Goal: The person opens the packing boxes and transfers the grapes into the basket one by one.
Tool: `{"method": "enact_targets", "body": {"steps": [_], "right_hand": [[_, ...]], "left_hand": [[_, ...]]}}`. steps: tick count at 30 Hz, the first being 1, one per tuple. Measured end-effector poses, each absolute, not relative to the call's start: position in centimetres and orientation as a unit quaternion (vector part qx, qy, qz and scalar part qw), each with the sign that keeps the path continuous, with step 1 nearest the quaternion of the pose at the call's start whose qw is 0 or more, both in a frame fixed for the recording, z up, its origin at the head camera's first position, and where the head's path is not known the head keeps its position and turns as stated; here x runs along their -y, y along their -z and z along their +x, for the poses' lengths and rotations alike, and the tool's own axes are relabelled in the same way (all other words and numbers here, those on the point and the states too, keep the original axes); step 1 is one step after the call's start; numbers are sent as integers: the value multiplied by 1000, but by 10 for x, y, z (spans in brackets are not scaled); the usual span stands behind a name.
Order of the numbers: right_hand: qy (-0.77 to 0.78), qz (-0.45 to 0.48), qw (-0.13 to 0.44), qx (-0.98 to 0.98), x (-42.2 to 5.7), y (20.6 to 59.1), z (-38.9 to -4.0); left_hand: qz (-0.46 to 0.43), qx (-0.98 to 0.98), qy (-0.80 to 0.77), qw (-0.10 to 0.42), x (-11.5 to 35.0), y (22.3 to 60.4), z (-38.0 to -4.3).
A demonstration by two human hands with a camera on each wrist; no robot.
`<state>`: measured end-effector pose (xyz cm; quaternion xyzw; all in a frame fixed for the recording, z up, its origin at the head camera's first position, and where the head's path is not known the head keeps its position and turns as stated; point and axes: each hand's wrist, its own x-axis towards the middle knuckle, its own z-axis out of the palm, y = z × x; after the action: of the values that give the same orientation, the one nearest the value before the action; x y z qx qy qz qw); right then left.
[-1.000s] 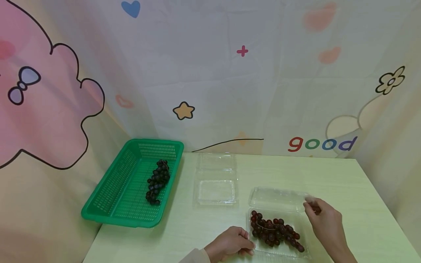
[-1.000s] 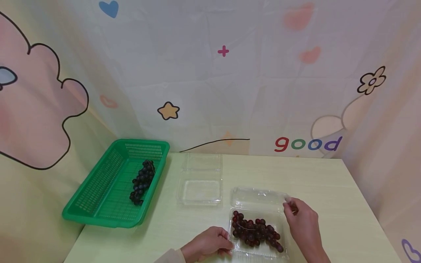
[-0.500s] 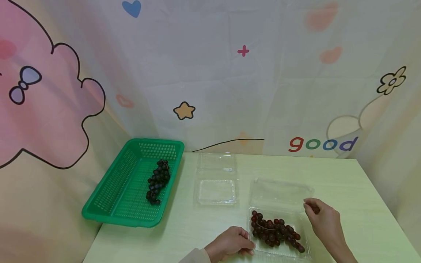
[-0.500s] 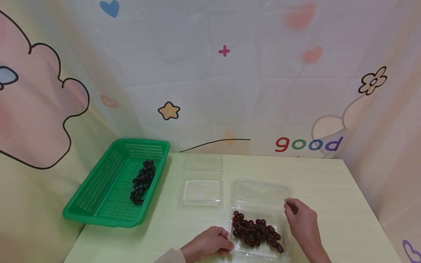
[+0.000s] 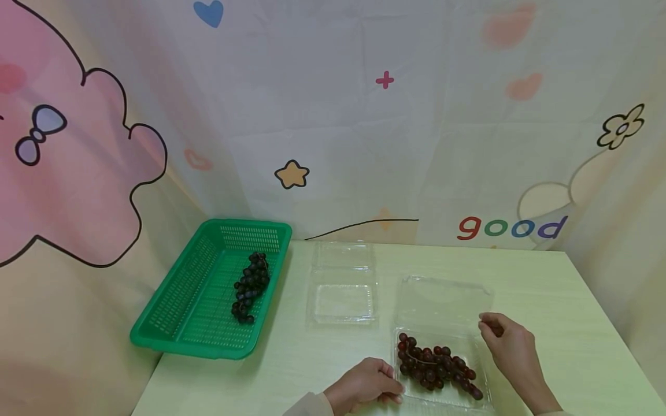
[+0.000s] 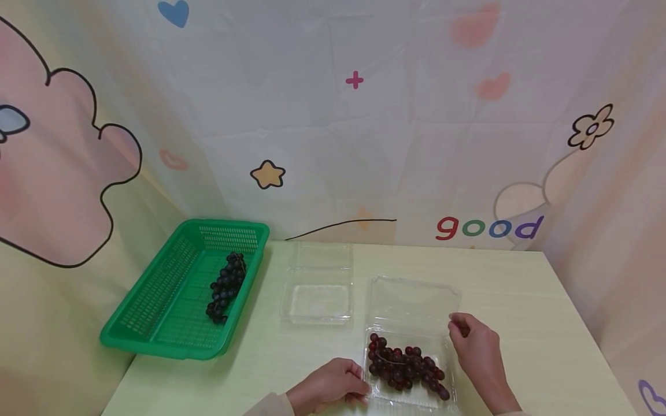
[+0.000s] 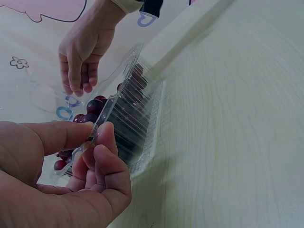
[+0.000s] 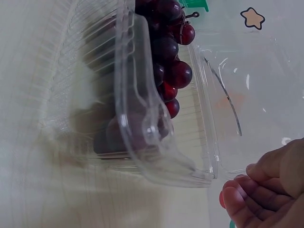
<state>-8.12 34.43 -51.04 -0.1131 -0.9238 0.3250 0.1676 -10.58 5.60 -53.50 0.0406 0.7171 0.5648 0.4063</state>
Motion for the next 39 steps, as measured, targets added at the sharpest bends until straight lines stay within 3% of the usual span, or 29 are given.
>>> {"method": "enact_targets", "body": {"steps": [39], "right_hand": [[-365, -140, 64, 918, -352, 523, -85]], "left_hand": [[25, -718, -560, 414, -56, 536, -106]]}}
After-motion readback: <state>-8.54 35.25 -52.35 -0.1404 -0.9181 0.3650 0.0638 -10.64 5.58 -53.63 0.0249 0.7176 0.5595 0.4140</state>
